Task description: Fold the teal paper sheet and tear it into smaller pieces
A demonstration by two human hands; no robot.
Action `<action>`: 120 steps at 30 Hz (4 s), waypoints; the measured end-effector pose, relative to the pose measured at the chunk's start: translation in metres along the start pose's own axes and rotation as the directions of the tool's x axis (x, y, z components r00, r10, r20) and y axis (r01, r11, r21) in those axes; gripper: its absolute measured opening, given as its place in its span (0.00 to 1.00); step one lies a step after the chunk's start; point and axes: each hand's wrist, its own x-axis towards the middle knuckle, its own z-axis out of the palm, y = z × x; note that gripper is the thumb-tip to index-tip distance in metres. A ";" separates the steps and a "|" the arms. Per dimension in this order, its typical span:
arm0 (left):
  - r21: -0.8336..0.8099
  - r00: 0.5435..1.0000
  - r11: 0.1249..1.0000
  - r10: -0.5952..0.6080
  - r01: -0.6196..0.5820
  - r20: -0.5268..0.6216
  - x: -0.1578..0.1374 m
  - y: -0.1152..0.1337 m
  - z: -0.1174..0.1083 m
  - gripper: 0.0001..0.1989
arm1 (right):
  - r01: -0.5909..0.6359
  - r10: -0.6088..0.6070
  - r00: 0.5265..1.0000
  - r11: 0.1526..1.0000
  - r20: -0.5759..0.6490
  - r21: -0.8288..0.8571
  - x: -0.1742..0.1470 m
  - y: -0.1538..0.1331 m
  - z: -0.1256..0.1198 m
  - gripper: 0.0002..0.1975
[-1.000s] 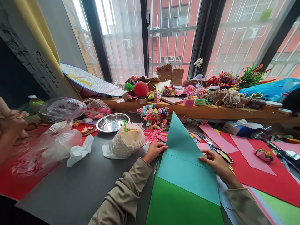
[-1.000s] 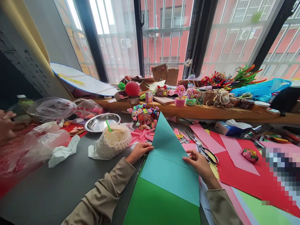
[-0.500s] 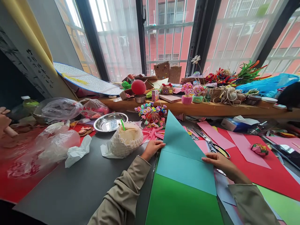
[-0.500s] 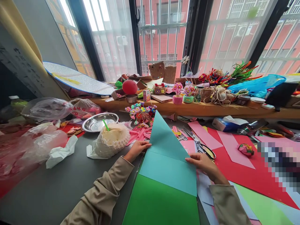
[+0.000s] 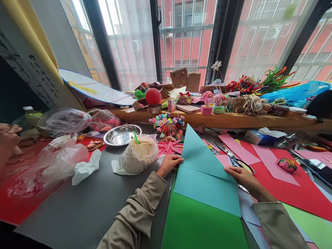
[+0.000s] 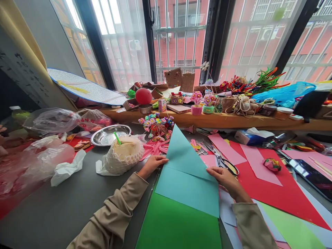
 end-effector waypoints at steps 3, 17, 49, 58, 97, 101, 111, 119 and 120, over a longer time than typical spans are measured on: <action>0.028 0.999 1.000 0.009 -0.010 0.042 -0.002 0.002 0.002 0.21 | 0.000 -0.005 0.993 0.999 0.117 0.037 -0.004 -0.004 0.005 0.14; 0.137 0.994 0.988 0.056 -0.069 0.098 0.001 0.001 0.005 0.17 | 0.010 -0.002 0.997 0.994 0.075 -0.107 -0.001 -0.003 0.012 0.14; 0.127 0.999 0.991 0.032 -0.032 0.008 0.009 -0.007 -0.012 0.19 | 0.013 0.007 0.997 0.966 0.077 -0.258 -0.002 0.004 0.000 0.14; 0.150 0.998 0.987 0.055 -0.054 -0.004 0.009 -0.005 -0.016 0.16 | 0.018 0.003 0.997 0.967 0.082 -0.255 0.003 0.011 -0.004 0.14; 0.225 0.987 0.969 -0.127 0.102 0.101 0.000 0.008 -0.017 0.17 | 0.192 -0.579 0.809 0.428 -0.104 -0.883 0.011 0.014 0.002 0.11; 0.269 0.975 0.956 -0.161 0.115 0.153 -0.002 0.011 -0.018 0.17 | 0.252 -0.637 0.764 0.438 -0.100 -0.863 0.007 0.009 0.001 0.10; 0.395 0.968 0.911 -0.195 0.118 0.159 -0.001 0.019 -0.015 0.15 | 0.392 -0.672 0.726 0.228 0.147 -0.891 0.009 0.007 0.028 0.09; 0.433 0.967 0.890 -0.218 0.142 0.130 0.002 0.013 -0.015 0.14 | 0.387 -0.622 0.753 0.157 0.213 -0.909 0.007 0.016 0.028 0.10; 0.437 0.968 0.888 -0.217 0.142 0.128 0.002 0.013 -0.015 0.14 | 0.389 -0.617 0.756 0.153 0.219 -0.909 0.005 0.017 0.026 0.10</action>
